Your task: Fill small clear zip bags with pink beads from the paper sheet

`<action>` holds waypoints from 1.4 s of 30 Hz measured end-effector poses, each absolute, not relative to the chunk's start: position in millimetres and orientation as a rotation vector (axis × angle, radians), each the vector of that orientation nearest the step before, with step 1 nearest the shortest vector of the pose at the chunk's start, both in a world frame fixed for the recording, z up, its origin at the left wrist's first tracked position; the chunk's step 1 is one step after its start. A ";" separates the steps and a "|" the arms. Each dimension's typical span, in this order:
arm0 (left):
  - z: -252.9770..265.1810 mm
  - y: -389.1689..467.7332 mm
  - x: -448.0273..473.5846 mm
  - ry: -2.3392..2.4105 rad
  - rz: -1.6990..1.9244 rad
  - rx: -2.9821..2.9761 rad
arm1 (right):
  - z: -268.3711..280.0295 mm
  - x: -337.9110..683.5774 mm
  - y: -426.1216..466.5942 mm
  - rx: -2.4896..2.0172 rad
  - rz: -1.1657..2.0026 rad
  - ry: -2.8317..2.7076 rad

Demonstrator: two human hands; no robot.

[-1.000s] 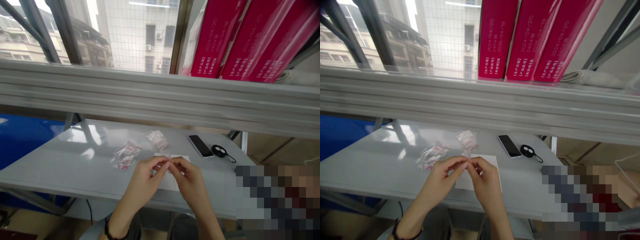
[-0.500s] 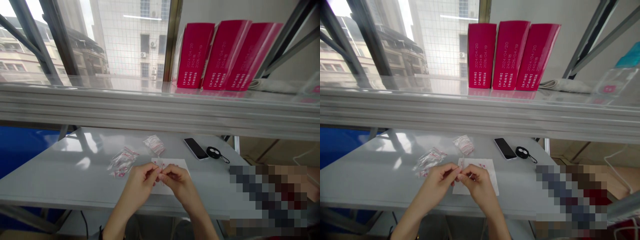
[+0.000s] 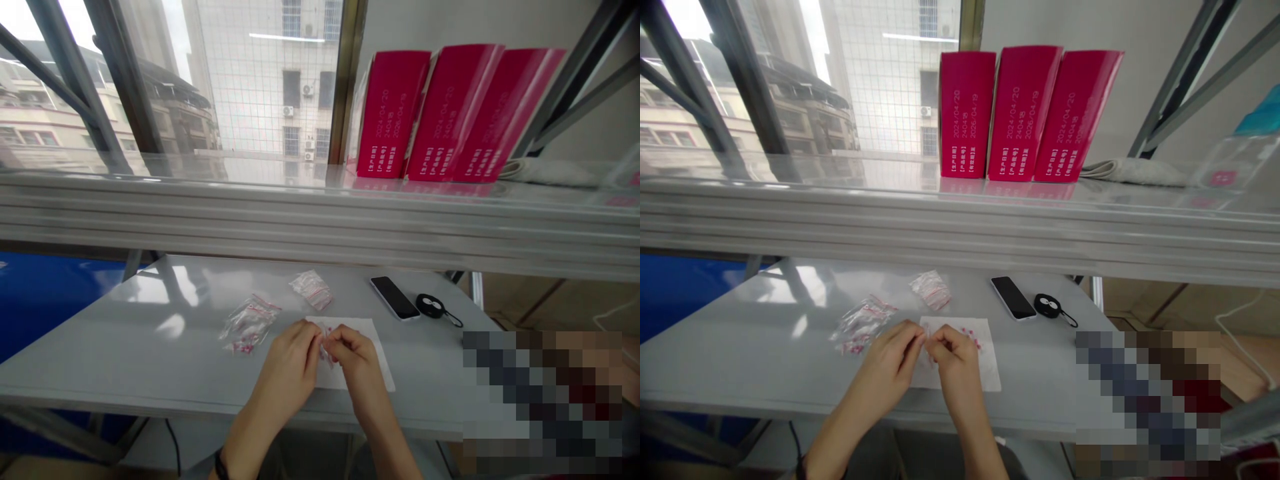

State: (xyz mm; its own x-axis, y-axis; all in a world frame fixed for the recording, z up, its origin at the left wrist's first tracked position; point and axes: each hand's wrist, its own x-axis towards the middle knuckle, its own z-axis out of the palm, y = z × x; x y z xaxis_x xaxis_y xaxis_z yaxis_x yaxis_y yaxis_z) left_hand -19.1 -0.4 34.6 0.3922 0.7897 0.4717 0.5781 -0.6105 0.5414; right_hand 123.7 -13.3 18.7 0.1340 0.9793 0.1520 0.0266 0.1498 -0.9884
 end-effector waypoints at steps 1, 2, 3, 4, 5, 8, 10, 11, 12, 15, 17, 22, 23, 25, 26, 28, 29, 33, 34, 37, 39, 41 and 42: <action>33.5 -0.4 -18.6 1.214 1.037 2.380 | 18.6 122.5 -13.5 -1.180 0.969 -1.191; 32.4 -0.5 -18.0 1.229 1.031 2.396 | 18.4 121.2 -13.7 -1.189 0.951 -1.192; 31.2 -0.6 -17.3 1.248 1.027 2.411 | 17.9 119.6 -13.9 -1.200 0.932 -1.190; 30.0 -0.6 -16.6 1.271 1.022 2.426 | 17.3 118.0 -14.0 -1.212 0.913 -1.186; 28.9 -0.6 -16.0 1.296 1.016 2.441 | 16.4 116.3 -14.1 -1.225 0.892 -1.181; 26.3 -0.1 -14.7 1.364 0.994 2.476 | 13.6 111.8 -13.7 -1.278 0.819 -1.182; 25.8 0.0 -14.2 1.394 0.977 2.493 | 11.7 109.9 -13.0 -1.307 0.777 -1.200; 25.8 -0.2 -13.8 1.405 0.971 2.502 | 10.7 109.3 -12.5 -1.317 0.760 -1.210; 26.0 -0.5 -13.3 1.420 0.964 2.512 | 9.6 108.9 -11.8 -1.324 0.746 -1.221; 25.8 -2.1 -10.7 1.505 0.945 2.542 | 5.2 109.1 -9.0 -1.347 0.699 -1.245; 25.0 -2.9 -8.9 1.581 0.937 2.544 | 2.3 110.7 -6.7 -1.380 0.639 -1.244; 26.1 -1.2 -9.7 1.603 0.922 2.505 | 3.3 120.1 -5.3 -1.420 0.534 -1.388; 27.6 -0.6 -11.1 1.587 0.923 2.484 | 5.1 122.5 -6.3 -1.408 0.506 -1.467; 31.9 0.2 -14.9 1.542 0.926 2.441 | 9.8 127.7 -9.5 -1.366 0.459 -1.615; 34.5 0.4 -17.1 1.518 0.921 2.428 | 12.8 130.4 -11.6 -1.346 0.452 -1.669; 39.7 0.0 -21.9 1.495 0.898 2.416 | 19.8 136.2 -16.4 -1.308 0.463 -1.778; 42.3 -0.5 -24.2 1.495 0.881 2.414 | 23.8 139.1 -18.9 -1.294 0.465 -1.844; 50.4 -5.1 -29.0 1.490 0.840 2.409 | 40.6 147.8 -29.2 -1.308 0.396 -2.116; 51.9 -6.8 -28.3 1.469 0.845 2.399 | 43.9 148.5 -31.5 -1.344 0.371 -2.151; 54.5 -12.1 -22.5 1.381 0.891 2.322 | 49.6 146.2 -37.2 -1.431 0.337 -2.177; 54.8 -15.0 -17.5 1.331 0.922 2.257 | 49.4 142.3 -39.2 -1.425 0.394 -2.151; 54.6 -16.5 -13.9 1.306 0.944 2.203 | 46.6 137.4 -39.0 -1.396 0.500 -2.092; 54.5 -16.7 -12.9 1.298 0.955 2.180 | 44.7 134.8 -38.1 -1.380 0.554 -2.053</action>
State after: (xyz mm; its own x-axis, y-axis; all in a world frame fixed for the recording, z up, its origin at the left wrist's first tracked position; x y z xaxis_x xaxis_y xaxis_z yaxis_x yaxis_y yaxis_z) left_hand -12.9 -16.7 54.5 0.3257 0.8820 0.3405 0.5875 -0.4710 0.6580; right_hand 134.8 -38.1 44.7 -0.2818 0.9276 0.2453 0.6784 0.3734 -0.6327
